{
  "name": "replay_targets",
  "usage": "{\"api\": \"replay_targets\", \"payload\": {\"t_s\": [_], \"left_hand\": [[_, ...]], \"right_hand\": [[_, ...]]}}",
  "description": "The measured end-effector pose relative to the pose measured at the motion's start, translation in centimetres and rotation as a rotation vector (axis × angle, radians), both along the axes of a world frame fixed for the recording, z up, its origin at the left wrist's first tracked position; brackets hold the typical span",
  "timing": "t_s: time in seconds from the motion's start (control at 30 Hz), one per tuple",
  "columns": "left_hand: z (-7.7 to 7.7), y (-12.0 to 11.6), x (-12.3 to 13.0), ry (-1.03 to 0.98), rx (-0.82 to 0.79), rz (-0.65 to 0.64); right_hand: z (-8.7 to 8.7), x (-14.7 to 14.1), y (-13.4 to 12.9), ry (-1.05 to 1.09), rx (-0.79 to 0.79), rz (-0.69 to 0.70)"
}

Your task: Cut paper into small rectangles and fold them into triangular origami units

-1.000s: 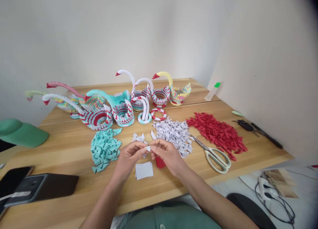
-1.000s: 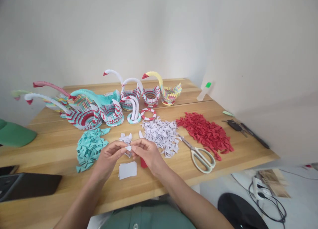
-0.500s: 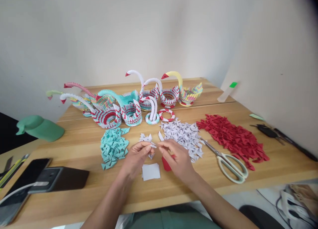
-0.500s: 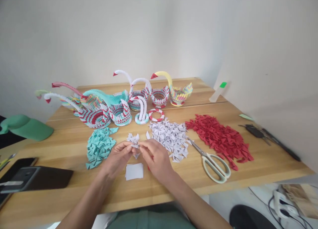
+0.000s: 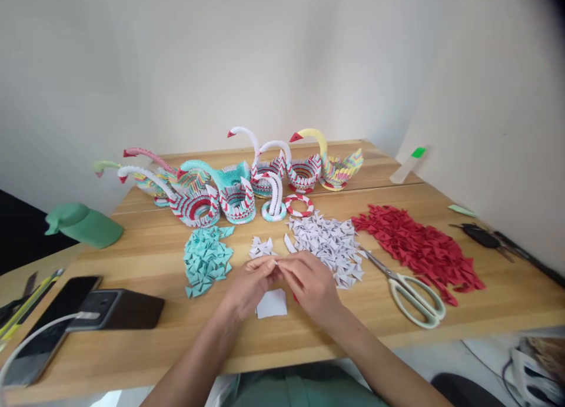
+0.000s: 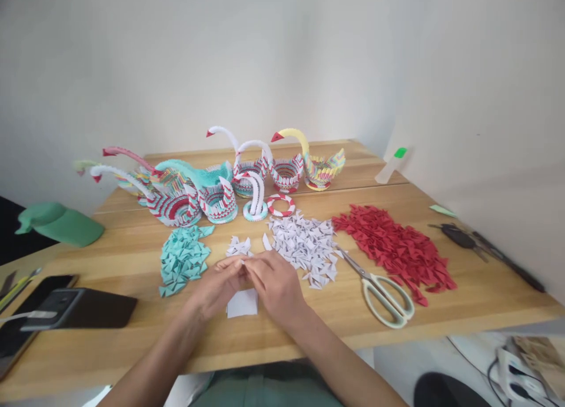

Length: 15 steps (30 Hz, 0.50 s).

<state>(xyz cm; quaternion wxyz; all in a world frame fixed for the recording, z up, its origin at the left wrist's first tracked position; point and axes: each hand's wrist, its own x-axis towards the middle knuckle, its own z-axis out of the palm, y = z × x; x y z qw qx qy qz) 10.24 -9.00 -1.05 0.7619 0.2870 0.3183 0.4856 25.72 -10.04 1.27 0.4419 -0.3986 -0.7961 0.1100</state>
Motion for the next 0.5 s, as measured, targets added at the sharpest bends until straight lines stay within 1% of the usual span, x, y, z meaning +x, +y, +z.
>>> {"api": "replay_targets", "payload": {"t_s": [0.07, 0.13, 0.17, 0.23, 0.27, 0.37, 0.43, 0.5], "left_hand": [[0.2, 0.0, 0.0, -0.014, -0.017, -0.011], [0.5, 0.0, -0.2, -0.025, -0.03, -0.016], [0.7, 0.1, -0.3, -0.027, -0.038, -0.013], [0.8, 0.2, -0.6, -0.032, -0.063, 0.011], [0.8, 0.3, -0.7, -0.037, -0.073, 0.03], [0.5, 0.4, -0.9, -0.056, -0.084, 0.069], [0.2, 0.5, -1.0, -0.045, -0.08, 0.07], [0.0, 0.6, -1.0, -0.023, -0.064, 0.065]], "right_hand": [[0.2, 0.7, -0.5, -0.025, -0.016, 0.0], [0.1, 2.6, -1.2, -0.044, -0.007, -0.024], [-0.2, 4.1, -1.7, -0.053, 0.043, -0.067], [-0.8, 8.0, -2.7, -0.123, 0.032, -0.198], [-1.2, 10.2, -3.3, -0.157, 0.051, -0.267], [-2.5, 16.3, -5.0, -0.251, 0.026, -0.475], [-3.5, 19.0, -6.0, -0.323, -0.033, -0.564], [-4.6, 20.2, -6.7, -0.38, -0.095, -0.586]]}}
